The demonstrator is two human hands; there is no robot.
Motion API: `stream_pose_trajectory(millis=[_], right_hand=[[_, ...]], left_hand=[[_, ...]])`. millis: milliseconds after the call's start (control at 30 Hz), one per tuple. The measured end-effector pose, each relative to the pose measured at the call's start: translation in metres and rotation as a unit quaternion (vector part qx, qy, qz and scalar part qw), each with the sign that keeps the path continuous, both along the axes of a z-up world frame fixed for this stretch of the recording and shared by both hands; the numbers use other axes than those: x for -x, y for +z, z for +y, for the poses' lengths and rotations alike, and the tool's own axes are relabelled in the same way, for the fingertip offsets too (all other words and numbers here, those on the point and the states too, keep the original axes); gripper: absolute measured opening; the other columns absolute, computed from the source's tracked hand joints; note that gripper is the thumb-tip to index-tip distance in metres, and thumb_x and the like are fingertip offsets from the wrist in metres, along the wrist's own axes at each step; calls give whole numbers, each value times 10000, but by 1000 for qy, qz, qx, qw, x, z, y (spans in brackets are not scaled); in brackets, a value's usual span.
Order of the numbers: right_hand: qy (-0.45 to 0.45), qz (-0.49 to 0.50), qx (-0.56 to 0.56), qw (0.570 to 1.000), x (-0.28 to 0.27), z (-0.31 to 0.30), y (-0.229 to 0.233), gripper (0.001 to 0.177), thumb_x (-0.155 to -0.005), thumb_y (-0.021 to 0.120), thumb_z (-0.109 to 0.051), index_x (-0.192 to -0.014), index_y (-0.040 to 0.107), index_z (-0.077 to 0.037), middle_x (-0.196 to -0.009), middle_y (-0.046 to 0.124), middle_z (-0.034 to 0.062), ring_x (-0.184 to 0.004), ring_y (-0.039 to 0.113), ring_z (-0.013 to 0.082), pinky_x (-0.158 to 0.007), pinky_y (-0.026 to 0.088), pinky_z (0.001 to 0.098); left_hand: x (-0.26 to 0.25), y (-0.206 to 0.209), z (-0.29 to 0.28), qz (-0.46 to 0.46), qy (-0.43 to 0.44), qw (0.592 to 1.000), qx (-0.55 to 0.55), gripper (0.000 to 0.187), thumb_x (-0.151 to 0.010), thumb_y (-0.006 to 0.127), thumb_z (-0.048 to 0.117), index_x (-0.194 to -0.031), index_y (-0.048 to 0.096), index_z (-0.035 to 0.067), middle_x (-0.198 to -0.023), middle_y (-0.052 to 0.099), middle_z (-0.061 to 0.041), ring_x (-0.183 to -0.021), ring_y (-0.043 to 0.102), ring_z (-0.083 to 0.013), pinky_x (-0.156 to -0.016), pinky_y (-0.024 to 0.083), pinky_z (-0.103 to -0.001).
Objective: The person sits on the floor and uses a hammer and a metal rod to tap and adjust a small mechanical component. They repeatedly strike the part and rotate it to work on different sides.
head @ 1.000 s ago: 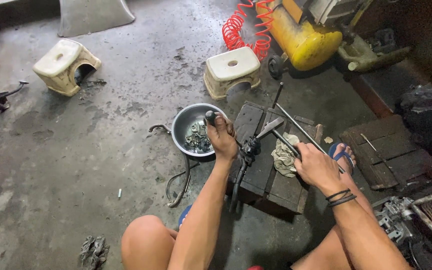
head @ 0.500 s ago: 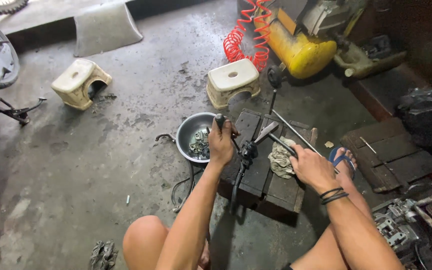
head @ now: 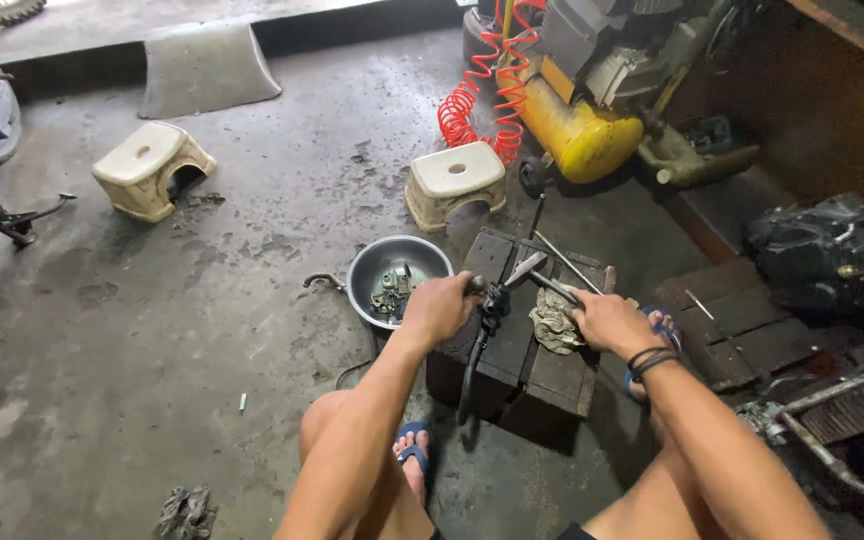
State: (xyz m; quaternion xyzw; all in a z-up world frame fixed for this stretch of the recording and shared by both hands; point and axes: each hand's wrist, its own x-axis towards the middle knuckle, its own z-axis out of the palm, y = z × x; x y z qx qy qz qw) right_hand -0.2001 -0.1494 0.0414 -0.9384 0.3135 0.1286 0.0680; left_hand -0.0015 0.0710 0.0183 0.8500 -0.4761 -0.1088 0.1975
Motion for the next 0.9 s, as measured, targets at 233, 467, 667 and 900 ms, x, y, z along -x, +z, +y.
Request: stream_pose_trajectory(millis=[233,467,667,900], right_hand=[[-3,60,48,997,-23,-17,1,476,-975,504,-382,-1428,601,-271,-1137,776,206,-1031,755,428,-827,622,562],[56,45,0,997,0,-6,-8,479,-967,543,-348,-1413,561,-176,-1080,769,243,-1049,743,430,-873,623,541],[66,59,-17,996,-2,-21,-8,499,-964,552,-348,-1442,548,-206,-1136,761,203,-1058,738,410,-880,624,519],[54,53,95,993,-7,-11,-6,442,-916,630,-478,-1337,635,-342,-1167,651,57,-943,756,360,-818,627,499]], left_hand=[[-2,86,23,71,162,957,229,364,-929,596,321,-1266,596,183,-1156,687,-136,-1086,676,-391,-935,549,-537],[11,84,10,313,271,819,399,303,-989,586,416,-1081,647,134,-849,670,-139,-788,684,-327,-775,551,-465],[29,85,-7,499,356,661,433,518,-1011,551,485,-1216,402,33,-1098,323,-157,-959,340,-269,-799,257,-378],[30,96,-9,527,371,604,469,250,-998,646,355,-899,542,151,-584,359,51,-398,401,-102,-359,315,-232]])
